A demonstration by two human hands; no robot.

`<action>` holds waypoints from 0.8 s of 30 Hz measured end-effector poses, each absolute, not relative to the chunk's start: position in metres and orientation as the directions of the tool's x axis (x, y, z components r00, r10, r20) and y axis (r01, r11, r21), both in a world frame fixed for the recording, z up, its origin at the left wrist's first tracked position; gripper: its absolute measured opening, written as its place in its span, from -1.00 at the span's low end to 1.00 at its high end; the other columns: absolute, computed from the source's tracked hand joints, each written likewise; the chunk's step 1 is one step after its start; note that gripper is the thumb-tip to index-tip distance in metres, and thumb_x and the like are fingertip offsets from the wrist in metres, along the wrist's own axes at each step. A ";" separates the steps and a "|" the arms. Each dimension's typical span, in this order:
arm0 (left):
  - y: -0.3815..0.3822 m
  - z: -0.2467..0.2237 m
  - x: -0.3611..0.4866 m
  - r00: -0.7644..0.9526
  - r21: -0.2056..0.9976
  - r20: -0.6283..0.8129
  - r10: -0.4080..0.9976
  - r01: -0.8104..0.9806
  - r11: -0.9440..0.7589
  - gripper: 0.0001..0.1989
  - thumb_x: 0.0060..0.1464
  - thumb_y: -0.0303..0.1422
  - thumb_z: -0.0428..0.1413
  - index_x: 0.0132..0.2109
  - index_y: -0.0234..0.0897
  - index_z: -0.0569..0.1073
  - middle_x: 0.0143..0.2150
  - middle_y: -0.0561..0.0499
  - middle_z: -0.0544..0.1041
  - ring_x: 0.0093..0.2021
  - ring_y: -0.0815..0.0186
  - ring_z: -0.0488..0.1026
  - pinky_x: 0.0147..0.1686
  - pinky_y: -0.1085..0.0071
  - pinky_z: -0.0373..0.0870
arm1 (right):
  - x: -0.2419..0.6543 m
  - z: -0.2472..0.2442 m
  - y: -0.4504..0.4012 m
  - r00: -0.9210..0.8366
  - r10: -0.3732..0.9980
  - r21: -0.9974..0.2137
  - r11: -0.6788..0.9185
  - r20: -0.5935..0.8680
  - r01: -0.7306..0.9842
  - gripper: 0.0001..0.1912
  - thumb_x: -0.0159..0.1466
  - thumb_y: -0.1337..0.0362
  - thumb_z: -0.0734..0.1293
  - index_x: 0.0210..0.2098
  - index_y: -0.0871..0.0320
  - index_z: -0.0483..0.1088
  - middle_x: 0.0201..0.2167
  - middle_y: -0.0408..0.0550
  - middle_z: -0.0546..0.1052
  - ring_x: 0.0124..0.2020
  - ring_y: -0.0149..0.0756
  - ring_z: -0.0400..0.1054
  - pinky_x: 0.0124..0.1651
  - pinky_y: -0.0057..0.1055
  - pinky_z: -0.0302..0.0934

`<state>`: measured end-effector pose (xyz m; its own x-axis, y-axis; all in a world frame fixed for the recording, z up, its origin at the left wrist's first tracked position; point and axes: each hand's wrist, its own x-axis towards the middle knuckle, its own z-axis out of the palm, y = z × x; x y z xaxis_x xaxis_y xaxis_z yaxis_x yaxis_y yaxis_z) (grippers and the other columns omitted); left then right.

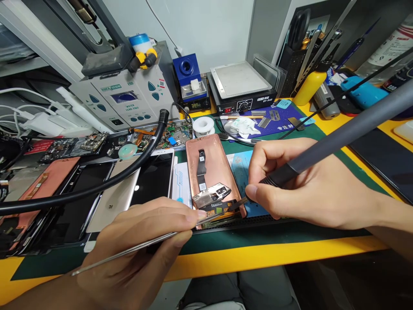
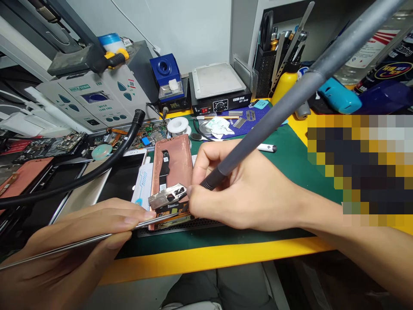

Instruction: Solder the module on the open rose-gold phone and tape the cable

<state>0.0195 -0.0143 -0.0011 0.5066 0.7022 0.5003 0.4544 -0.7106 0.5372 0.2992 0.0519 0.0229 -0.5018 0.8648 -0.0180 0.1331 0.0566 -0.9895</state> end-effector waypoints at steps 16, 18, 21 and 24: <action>-0.013 -0.001 0.019 0.521 0.521 0.510 0.684 0.445 -0.728 -0.61 0.20 -0.64 0.13 0.08 -0.18 0.60 -0.09 0.03 0.81 -0.13 0.29 0.79 0.02 0.40 0.79 | 0.299 0.023 0.051 -0.507 0.862 -0.990 0.061 -0.013 0.128 -0.78 0.08 0.55 0.45 -0.51 0.12 0.44 -0.68 -0.30 0.44 -0.68 -0.58 0.17 -0.69 -0.64 -0.03; -0.012 -0.002 0.019 0.520 0.520 0.515 0.682 0.443 -0.730 -0.62 0.21 -0.64 0.12 0.07 -0.18 0.60 -0.09 0.04 0.81 -0.12 0.31 0.79 0.04 0.43 0.78 | 0.299 0.022 0.051 -0.508 0.861 -0.990 0.071 -0.002 0.123 -0.79 0.08 0.56 0.45 -0.51 0.13 0.44 -0.67 -0.31 0.43 -0.68 -0.59 0.16 -0.69 -0.65 -0.04; -0.013 -0.001 0.019 0.519 0.517 0.504 0.690 0.458 -0.723 -0.61 0.22 -0.65 0.10 0.08 -0.18 0.60 -0.08 0.05 0.81 -0.10 0.34 0.78 0.06 0.44 0.77 | 0.299 0.021 0.051 -0.510 0.860 -0.990 0.085 0.017 0.110 -0.79 0.09 0.56 0.44 -0.51 0.13 0.44 -0.67 -0.33 0.42 -0.67 -0.61 0.14 -0.69 -0.66 -0.07; -0.015 0.000 0.020 0.517 0.514 0.509 0.689 0.459 -0.724 -0.60 0.23 -0.64 0.09 0.08 -0.17 0.59 -0.08 0.07 0.81 -0.11 0.36 0.78 0.05 0.45 0.77 | 0.299 0.020 0.050 -0.511 0.859 -0.991 0.090 0.024 0.104 -0.79 0.09 0.56 0.43 -0.51 0.13 0.44 -0.67 -0.34 0.42 -0.67 -0.61 0.14 -0.69 -0.67 -0.08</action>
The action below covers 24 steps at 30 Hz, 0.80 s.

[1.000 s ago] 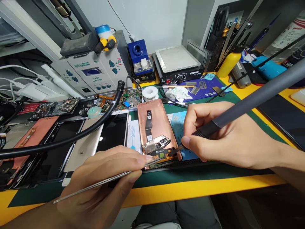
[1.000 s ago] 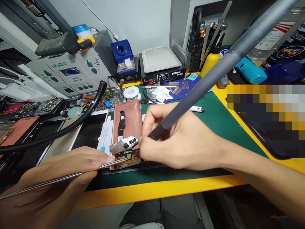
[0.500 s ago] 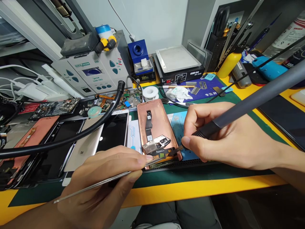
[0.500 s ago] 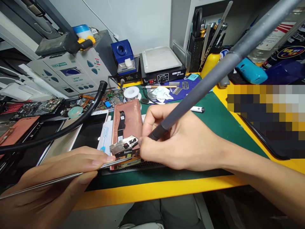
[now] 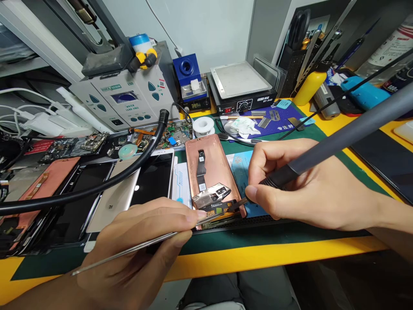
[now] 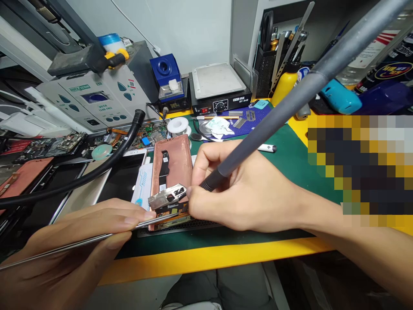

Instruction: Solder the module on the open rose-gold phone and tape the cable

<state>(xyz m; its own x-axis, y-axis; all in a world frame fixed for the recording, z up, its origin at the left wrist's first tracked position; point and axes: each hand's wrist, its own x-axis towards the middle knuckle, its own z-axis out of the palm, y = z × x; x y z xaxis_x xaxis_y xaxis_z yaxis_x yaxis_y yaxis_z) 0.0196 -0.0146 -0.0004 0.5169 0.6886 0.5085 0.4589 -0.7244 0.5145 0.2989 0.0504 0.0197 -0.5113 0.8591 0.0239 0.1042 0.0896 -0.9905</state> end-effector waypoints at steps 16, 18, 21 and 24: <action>-0.016 -0.002 0.017 0.537 0.499 0.489 0.687 0.473 -0.726 -0.63 0.27 -0.60 0.09 0.10 -0.15 0.57 -0.07 0.05 0.81 -0.07 0.34 0.78 0.04 0.45 0.78 | 0.296 0.025 0.054 -0.445 0.879 -0.985 -0.154 -0.170 0.072 -0.78 -0.01 0.50 0.47 -0.57 0.10 0.40 -0.75 -0.25 0.44 -0.76 -0.45 0.29 -0.73 -0.63 0.12; -0.015 -0.002 0.017 0.538 0.497 0.488 0.688 0.477 -0.725 -0.62 0.26 -0.61 0.08 0.10 -0.16 0.58 -0.07 0.05 0.81 -0.07 0.35 0.78 0.04 0.45 0.77 | 0.297 0.026 0.054 -0.443 0.880 -0.985 -0.155 -0.171 0.073 -0.78 -0.02 0.50 0.47 -0.57 0.10 0.40 -0.75 -0.25 0.44 -0.76 -0.45 0.29 -0.73 -0.63 0.12; -0.016 -0.003 0.017 0.545 0.490 0.482 0.686 0.482 -0.727 -0.62 0.26 -0.61 0.08 0.10 -0.16 0.57 -0.06 0.05 0.81 -0.05 0.35 0.78 0.05 0.46 0.77 | 0.297 0.025 0.053 -0.448 0.879 -0.987 -0.145 -0.164 0.075 -0.78 -0.02 0.50 0.48 -0.58 0.10 0.40 -0.75 -0.25 0.44 -0.75 -0.45 0.30 -0.73 -0.64 0.13; -0.018 -0.003 0.016 0.546 0.479 0.486 0.682 0.487 -0.731 -0.63 0.28 -0.60 0.08 0.11 -0.15 0.57 -0.06 0.06 0.81 -0.05 0.36 0.78 0.06 0.48 0.75 | 0.298 0.023 0.053 -0.452 0.882 -0.991 -0.111 -0.130 0.068 -0.79 0.02 0.49 0.48 -0.56 0.09 0.42 -0.74 -0.27 0.44 -0.75 -0.47 0.30 -0.72 -0.66 0.12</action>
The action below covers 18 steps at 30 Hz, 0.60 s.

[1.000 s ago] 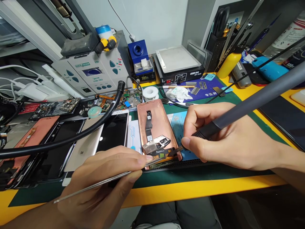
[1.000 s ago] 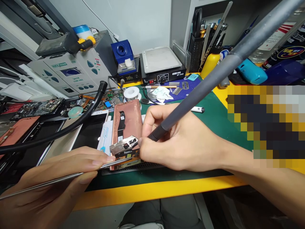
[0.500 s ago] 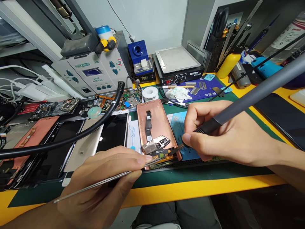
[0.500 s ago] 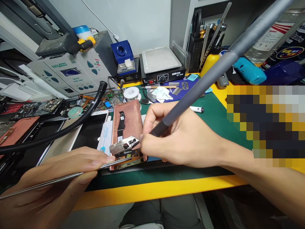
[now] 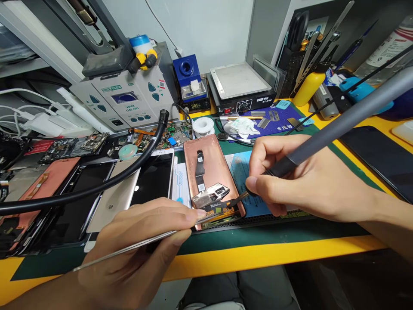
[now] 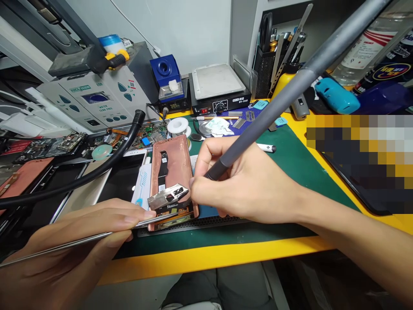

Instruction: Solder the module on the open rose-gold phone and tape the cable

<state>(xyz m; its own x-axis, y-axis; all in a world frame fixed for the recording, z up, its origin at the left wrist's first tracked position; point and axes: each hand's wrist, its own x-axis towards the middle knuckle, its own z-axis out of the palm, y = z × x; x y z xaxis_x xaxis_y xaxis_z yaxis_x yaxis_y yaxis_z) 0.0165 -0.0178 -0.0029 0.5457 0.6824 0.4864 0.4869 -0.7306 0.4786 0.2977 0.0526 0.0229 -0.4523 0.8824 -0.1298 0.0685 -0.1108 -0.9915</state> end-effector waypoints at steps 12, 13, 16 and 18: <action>-0.016 -0.001 0.013 0.550 0.472 0.476 0.686 0.498 -0.727 -0.63 0.29 -0.60 0.08 0.12 -0.14 0.57 -0.05 0.05 0.81 -0.05 0.35 0.78 0.07 0.47 0.75 | 0.298 0.025 0.053 -0.453 0.873 -0.984 -0.169 -0.179 0.061 -0.76 0.00 0.53 0.49 -0.55 0.10 0.41 -0.74 -0.26 0.46 -0.75 -0.48 0.31 -0.72 -0.70 0.10; -0.016 -0.002 0.013 0.544 0.472 0.481 0.687 0.500 -0.726 -0.63 0.30 -0.60 0.08 0.12 -0.14 0.57 -0.05 0.06 0.81 -0.05 0.36 0.78 0.08 0.47 0.74 | 0.298 0.026 0.054 -0.455 0.870 -0.982 -0.176 -0.187 0.067 -0.75 0.00 0.53 0.49 -0.55 0.10 0.40 -0.74 -0.25 0.47 -0.75 -0.47 0.31 -0.72 -0.69 0.10; -0.015 -0.002 0.014 0.539 0.477 0.479 0.693 0.503 -0.721 -0.63 0.30 -0.60 0.08 0.12 -0.13 0.58 -0.05 0.07 0.81 -0.06 0.36 0.78 0.08 0.47 0.74 | 0.297 0.027 0.056 -0.464 0.869 -0.984 -0.163 -0.175 0.066 -0.74 0.01 0.51 0.51 -0.56 0.10 0.39 -0.74 -0.23 0.49 -0.74 -0.43 0.35 -0.72 -0.67 0.13; -0.014 -0.002 0.015 0.539 0.482 0.473 0.697 0.503 -0.717 -0.63 0.29 -0.60 0.10 0.11 -0.13 0.58 -0.06 0.06 0.81 -0.07 0.33 0.78 0.04 0.46 0.76 | 0.297 0.026 0.056 -0.464 0.872 -0.988 -0.147 -0.156 0.055 -0.74 0.05 0.48 0.54 -0.53 0.09 0.41 -0.72 -0.20 0.53 -0.73 -0.39 0.39 -0.71 -0.62 0.20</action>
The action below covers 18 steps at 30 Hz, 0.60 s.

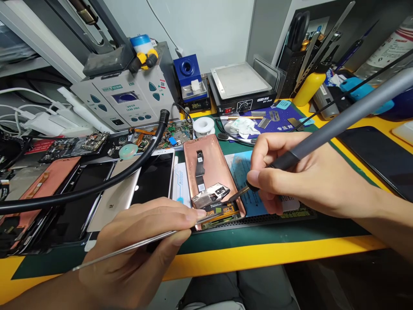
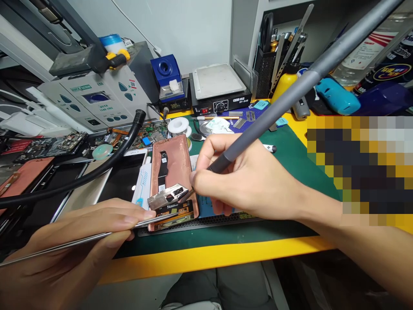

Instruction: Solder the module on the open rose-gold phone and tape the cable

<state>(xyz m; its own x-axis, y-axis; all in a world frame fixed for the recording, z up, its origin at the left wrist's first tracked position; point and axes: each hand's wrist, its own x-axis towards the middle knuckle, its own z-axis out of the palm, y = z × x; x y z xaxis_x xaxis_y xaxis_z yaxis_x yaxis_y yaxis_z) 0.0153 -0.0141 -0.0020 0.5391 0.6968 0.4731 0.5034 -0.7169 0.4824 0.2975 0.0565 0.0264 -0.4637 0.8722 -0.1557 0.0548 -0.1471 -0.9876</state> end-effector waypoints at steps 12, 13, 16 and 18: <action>-0.014 0.001 0.015 0.533 0.511 0.491 0.689 0.465 -0.723 -0.58 0.24 -0.61 0.11 0.13 -0.09 0.57 -0.09 0.04 0.82 -0.12 0.23 0.80 -0.07 0.36 0.82 | 0.297 0.021 0.057 -0.343 0.939 -0.983 0.080 0.019 0.165 -0.74 0.28 0.25 0.61 -0.38 0.09 0.48 -0.57 -0.19 0.63 -0.60 -0.31 0.58 -0.57 -0.50 0.39; -0.014 0.001 0.015 0.532 0.510 0.492 0.689 0.466 -0.723 -0.58 0.24 -0.61 0.11 0.13 -0.10 0.57 -0.09 0.04 0.82 -0.12 0.24 0.80 -0.05 0.38 0.81 | 0.297 0.021 0.057 -0.344 0.939 -0.982 0.081 0.017 0.171 -0.74 0.28 0.25 0.61 -0.38 0.10 0.47 -0.56 -0.19 0.63 -0.59 -0.33 0.58 -0.57 -0.50 0.40; -0.014 0.002 0.015 0.534 0.508 0.493 0.687 0.464 -0.725 -0.59 0.24 -0.62 0.12 0.12 -0.12 0.56 -0.08 0.05 0.81 -0.10 0.28 0.79 0.01 0.41 0.79 | 0.296 0.022 0.057 -0.351 0.936 -0.980 0.081 0.013 0.180 -0.73 0.29 0.25 0.60 -0.38 0.11 0.46 -0.57 -0.19 0.63 -0.59 -0.33 0.58 -0.56 -0.52 0.40; -0.013 0.002 0.015 0.537 0.505 0.498 0.681 0.458 -0.731 -0.60 0.24 -0.62 0.12 0.12 -0.13 0.56 -0.07 0.04 0.82 -0.11 0.29 0.79 0.02 0.41 0.78 | 0.297 0.023 0.056 -0.351 0.936 -0.980 0.082 0.013 0.184 -0.74 0.30 0.25 0.60 -0.38 0.11 0.47 -0.57 -0.19 0.63 -0.59 -0.33 0.59 -0.57 -0.53 0.38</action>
<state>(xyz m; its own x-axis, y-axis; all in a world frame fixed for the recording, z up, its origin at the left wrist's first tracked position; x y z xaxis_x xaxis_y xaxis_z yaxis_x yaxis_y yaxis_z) 0.0153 -0.0131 0.0023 0.5368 0.6810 0.4981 0.4584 -0.7310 0.5055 0.2965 0.0565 0.0225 -0.3507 0.9364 0.0127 0.1838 0.0821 -0.9795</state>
